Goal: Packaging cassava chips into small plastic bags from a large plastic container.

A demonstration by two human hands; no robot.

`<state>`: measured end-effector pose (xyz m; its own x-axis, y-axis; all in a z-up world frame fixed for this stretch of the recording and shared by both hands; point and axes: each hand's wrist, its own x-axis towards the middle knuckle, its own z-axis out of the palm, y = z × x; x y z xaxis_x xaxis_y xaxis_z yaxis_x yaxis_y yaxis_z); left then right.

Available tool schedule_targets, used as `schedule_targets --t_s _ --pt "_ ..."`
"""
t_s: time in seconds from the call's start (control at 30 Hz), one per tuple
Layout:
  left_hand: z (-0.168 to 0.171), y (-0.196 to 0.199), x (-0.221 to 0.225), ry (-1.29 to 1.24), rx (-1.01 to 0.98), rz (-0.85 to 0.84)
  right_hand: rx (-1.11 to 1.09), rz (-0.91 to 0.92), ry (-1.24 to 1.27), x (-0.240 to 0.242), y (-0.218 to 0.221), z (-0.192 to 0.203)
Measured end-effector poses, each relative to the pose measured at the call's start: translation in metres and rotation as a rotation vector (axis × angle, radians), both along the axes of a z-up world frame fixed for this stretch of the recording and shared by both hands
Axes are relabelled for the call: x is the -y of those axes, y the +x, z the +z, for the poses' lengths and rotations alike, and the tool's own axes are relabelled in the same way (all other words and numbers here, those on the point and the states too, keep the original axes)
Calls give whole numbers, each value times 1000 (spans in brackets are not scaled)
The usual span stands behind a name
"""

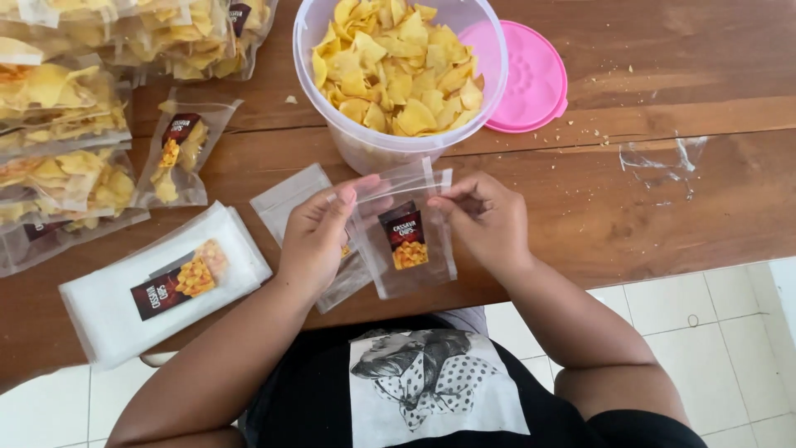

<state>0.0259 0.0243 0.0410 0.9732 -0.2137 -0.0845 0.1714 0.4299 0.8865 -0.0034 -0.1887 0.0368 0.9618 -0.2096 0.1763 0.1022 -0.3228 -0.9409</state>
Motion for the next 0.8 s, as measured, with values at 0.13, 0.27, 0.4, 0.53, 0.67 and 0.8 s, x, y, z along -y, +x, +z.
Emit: schedule_targets --t_s 0.13,0.27,0.4,0.53,0.67,0.8 --pt "2 1 4 80 12 -18 -7 66 114 15 0 -13" --pt "10 1 20 81 -16 -118 21 93 291 31 -11 -20" --pt "3 9 19 376 115 -136 109 47 280 63 -20 -37" --pt "2 21 -9 829 393 -120 114 31 313 69 -31 -26" --pt "14 25 -31 1269 286 21 52 145 228 68 -37 -14" --pt "5 21 -40 1633 625 283 50 168 178 65 -36 -13"
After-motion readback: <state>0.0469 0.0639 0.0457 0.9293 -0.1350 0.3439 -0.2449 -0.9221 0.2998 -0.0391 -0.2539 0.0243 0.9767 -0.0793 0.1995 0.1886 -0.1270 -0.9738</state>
